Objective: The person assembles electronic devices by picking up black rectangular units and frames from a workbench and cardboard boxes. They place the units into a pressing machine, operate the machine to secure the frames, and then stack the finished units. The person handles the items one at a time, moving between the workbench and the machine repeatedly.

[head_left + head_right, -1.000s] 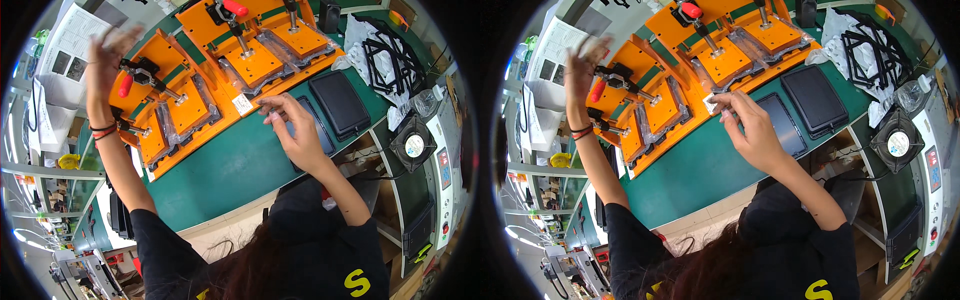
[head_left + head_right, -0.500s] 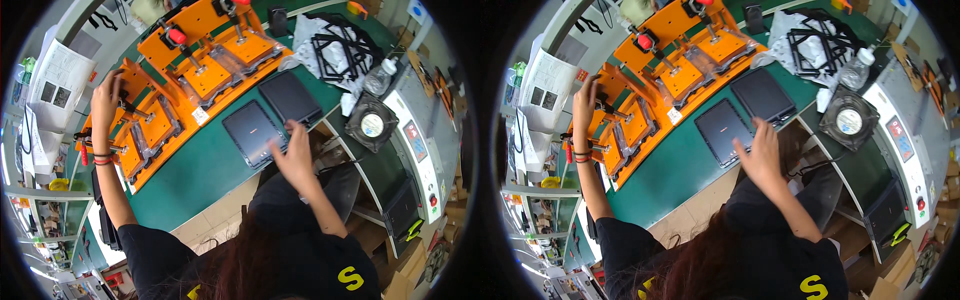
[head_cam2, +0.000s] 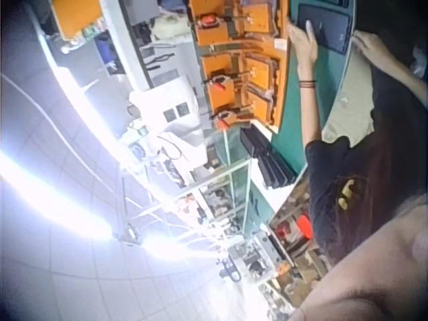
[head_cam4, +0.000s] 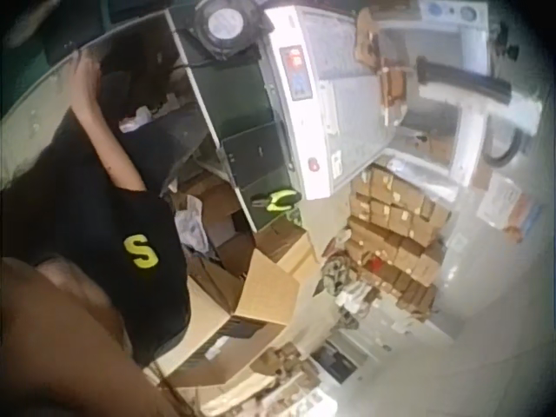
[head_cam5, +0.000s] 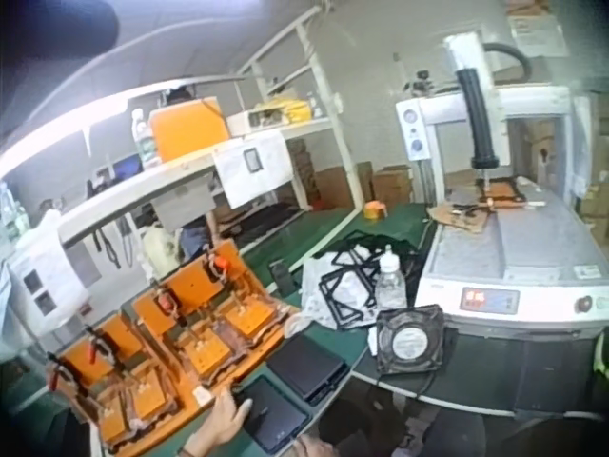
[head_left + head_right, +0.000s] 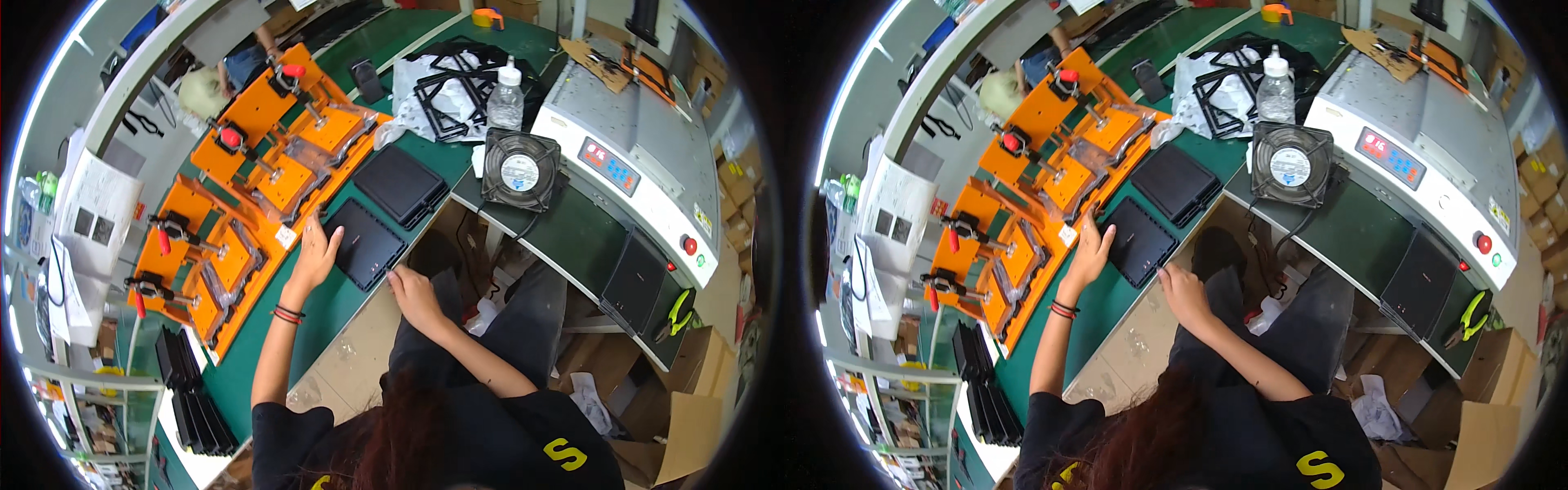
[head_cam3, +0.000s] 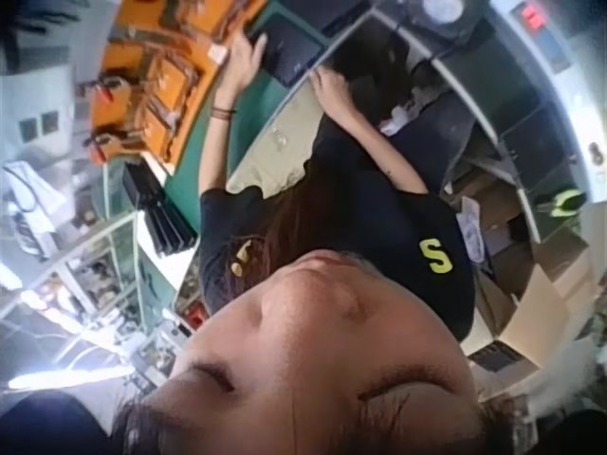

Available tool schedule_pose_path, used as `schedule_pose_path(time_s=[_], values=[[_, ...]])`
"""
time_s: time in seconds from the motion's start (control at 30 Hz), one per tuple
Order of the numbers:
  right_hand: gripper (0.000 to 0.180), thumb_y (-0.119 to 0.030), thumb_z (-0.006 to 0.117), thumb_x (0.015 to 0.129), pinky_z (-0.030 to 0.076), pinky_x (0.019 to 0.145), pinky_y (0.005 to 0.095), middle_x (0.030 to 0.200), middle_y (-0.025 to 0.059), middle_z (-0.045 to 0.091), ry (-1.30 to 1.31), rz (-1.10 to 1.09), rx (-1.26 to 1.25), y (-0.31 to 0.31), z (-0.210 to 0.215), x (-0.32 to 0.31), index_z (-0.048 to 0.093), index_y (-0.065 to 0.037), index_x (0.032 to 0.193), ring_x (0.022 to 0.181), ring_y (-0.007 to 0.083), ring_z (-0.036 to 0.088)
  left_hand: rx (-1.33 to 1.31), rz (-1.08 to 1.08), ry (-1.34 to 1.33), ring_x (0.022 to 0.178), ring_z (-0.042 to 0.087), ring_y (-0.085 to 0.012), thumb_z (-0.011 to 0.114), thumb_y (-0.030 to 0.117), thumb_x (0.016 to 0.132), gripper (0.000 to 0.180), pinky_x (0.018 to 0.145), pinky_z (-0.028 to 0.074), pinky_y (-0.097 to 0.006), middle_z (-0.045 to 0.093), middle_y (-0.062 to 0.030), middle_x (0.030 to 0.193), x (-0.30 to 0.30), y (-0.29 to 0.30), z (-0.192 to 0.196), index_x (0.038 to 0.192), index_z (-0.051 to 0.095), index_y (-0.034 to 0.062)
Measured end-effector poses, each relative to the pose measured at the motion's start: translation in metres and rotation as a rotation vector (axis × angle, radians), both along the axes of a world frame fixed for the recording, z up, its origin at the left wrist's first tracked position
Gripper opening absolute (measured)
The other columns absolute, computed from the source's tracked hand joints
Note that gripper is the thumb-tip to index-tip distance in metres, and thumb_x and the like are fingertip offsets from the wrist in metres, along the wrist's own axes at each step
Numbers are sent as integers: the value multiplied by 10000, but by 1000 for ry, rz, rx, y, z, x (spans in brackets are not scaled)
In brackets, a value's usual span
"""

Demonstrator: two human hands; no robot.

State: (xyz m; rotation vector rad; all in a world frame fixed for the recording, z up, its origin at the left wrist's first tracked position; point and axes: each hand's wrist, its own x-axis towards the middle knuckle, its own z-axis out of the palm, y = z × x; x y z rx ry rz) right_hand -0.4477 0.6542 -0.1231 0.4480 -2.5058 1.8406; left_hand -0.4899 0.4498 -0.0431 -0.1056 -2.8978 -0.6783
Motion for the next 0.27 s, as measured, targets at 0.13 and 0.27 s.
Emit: schedule_pose_path(time_s=[0.13,0.27], values=[[280,-216,457,949,461,594,358,662,142,588,-133,65,-159,0,3,2,521,21,814,623,273,609,137,58,65,1301,285,-389,390,362,961,664,1079,240,-403,287,-304,1349,7,2,9,1349,172,-131],[279,-228,475,946,458,599,357,655,126,593,-79,83,-164,2,4,-2,526,3,799,622,226,614,117,130,80,1335,244,-382,399,360,958,677,1092,216,-406,196,-307,1419,11,-1,2,1364,155,-123]])
